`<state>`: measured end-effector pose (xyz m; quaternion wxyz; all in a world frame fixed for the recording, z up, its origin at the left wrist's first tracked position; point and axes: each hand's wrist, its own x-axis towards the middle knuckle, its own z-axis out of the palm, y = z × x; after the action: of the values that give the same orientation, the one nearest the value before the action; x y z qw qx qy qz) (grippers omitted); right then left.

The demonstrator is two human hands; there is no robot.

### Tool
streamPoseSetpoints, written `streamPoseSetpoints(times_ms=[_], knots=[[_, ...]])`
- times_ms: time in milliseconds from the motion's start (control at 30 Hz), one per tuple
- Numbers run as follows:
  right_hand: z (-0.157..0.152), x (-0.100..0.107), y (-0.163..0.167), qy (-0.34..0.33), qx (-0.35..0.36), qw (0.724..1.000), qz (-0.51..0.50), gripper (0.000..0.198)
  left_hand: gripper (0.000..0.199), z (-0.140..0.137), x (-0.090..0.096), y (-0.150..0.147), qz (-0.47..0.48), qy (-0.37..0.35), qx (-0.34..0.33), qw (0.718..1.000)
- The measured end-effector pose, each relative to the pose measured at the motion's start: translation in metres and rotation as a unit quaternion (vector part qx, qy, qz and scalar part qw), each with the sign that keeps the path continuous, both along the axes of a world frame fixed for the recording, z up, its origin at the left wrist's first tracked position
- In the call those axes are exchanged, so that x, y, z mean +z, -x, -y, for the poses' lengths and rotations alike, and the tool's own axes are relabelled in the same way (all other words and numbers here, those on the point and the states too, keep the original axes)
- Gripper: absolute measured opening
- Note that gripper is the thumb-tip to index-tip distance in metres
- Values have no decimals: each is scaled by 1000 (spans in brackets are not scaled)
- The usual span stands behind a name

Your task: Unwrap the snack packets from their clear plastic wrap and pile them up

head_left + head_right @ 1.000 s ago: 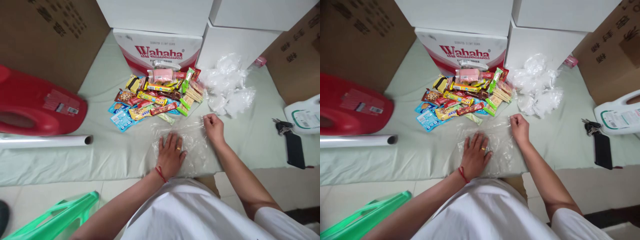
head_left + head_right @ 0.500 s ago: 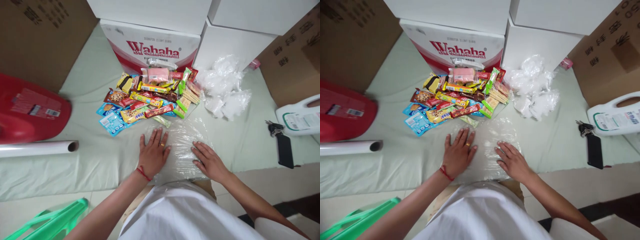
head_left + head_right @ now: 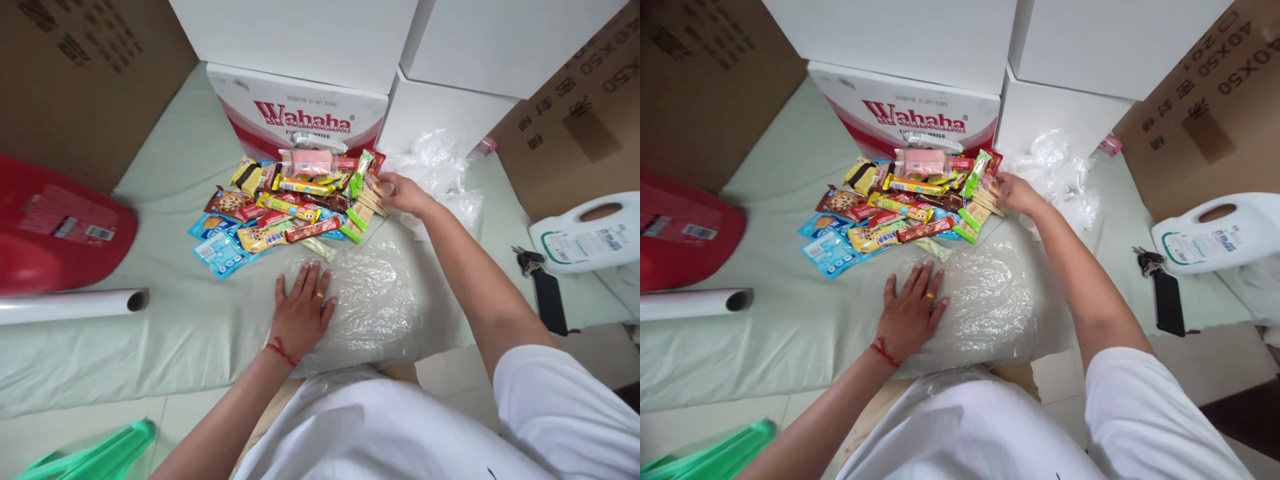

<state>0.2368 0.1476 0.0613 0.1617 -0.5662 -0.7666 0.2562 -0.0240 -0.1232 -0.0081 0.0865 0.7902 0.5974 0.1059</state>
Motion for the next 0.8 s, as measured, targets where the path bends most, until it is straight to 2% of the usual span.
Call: streamPoseSetpoints(times_ms=[100, 233, 333, 433, 500, 600, 700, 800], knots=[[-20, 3, 3, 71, 26, 997, -3, 70, 55, 0, 0, 1, 4, -4, 0, 1000], [-21, 5, -4, 74, 44, 996, 9, 59, 55, 0, 1, 1, 17, -6, 1, 1000], [-20, 1, -14, 22, 26, 999, 23, 61, 55, 0, 2, 2, 25, -2, 2, 1000], [-19, -3, -21, -77, -65, 995, 12, 76, 54, -1, 2, 2, 31, -2, 2, 1000], [-16, -4, -20, -110, -79, 991, -10, 68, 54, -1, 1, 2, 35, -4, 2, 999], [-12, -4, -13, -67, 16, 997, -25, 49, 53, -1, 1, 2, 32, -5, -1, 999], [-11, -5, -6, -4, 99, 995, 10, 68, 53, -1, 2, 2, 28, -7, -2, 1000], [-12, -8, -2, 31, 91, 995, 23, 82, 54, 0, 2, 3, 28, -6, 1, 1000]])
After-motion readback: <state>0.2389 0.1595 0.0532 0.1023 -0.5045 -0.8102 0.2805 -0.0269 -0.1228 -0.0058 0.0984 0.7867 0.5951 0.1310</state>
